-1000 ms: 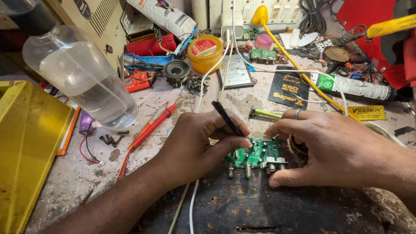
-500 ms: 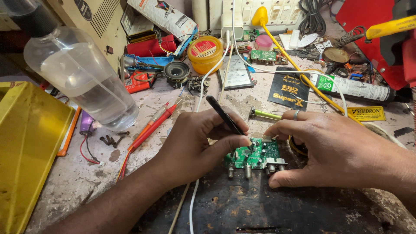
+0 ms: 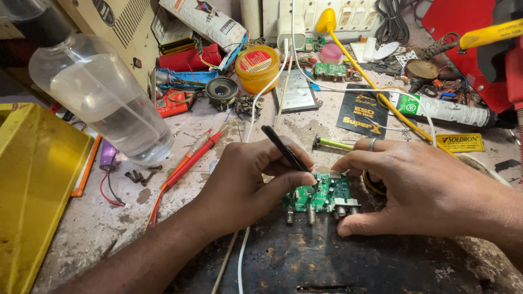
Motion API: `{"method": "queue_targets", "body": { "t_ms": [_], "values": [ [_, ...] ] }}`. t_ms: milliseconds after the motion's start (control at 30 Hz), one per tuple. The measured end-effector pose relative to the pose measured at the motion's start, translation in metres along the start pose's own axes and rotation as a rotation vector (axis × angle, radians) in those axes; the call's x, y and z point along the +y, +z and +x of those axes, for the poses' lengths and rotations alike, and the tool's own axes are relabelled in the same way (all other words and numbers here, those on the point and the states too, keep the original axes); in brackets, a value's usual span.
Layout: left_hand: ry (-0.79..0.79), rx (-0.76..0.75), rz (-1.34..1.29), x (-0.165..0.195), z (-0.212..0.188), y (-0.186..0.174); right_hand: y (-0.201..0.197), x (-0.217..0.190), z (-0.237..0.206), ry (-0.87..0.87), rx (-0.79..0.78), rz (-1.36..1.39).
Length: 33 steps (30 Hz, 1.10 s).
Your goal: The person uses a soldering iron to work on a green circuit board, then flips it over and uses tweezers to remove a small component. They test the component with a multimeter, place it back on the board, and use a hot air gun to reflow solder on the board.
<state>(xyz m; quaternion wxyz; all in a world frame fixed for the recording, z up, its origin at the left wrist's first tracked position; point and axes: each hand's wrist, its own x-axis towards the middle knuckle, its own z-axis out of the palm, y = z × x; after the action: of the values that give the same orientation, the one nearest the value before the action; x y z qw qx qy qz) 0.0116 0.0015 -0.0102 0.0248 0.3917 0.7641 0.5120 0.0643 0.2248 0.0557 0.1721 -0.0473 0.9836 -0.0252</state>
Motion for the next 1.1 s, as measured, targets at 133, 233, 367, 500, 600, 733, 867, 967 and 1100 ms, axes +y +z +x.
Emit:
{"method": "queue_targets", "body": {
  "t_ms": [133, 233, 367, 500, 600, 733, 867, 967, 1100],
  "values": [
    [0.003, 0.000, 0.005, -0.0006, 0.0001, 0.0003, 0.0008, 0.0011, -0.0002, 0.006, -0.002, 0.000],
    [0.015, 0.001, 0.007, -0.0010, 0.0001, 0.0006, 0.0013, 0.0020, -0.0004, -0.009, 0.015, 0.006],
    [0.018, 0.007, 0.009, -0.0011, -0.0003, 0.0016, 0.0011, 0.0021, -0.0004, -0.004, 0.010, 0.008],
    [0.013, 0.011, 0.009, -0.0013, -0.0008, 0.0020, 0.0007, 0.0008, -0.0003, 0.001, 0.005, 0.003],
    [0.013, 0.017, 0.003, -0.0010, -0.0009, 0.0029, 0.0004, 0.0005, -0.0005, -0.001, 0.002, -0.001],
    [0.039, 0.030, 0.005, 0.0005, -0.0017, 0.0035, 0.0005, 0.0012, -0.0007, -0.013, 0.011, -0.002],
    [0.031, 0.036, 0.016, 0.0024, -0.0026, 0.0048, 0.0010, 0.0025, -0.0005, -0.016, 0.018, 0.011],
    [0.043, 0.038, 0.016, 0.0027, -0.0028, 0.0047, 0.0014, 0.0031, -0.0001, -0.007, 0.008, 0.012],
    [0.039, 0.037, 0.010, 0.0021, -0.0021, 0.0046, 0.0020, 0.0034, 0.0007, -0.014, 0.011, 0.013]
  ]
}}
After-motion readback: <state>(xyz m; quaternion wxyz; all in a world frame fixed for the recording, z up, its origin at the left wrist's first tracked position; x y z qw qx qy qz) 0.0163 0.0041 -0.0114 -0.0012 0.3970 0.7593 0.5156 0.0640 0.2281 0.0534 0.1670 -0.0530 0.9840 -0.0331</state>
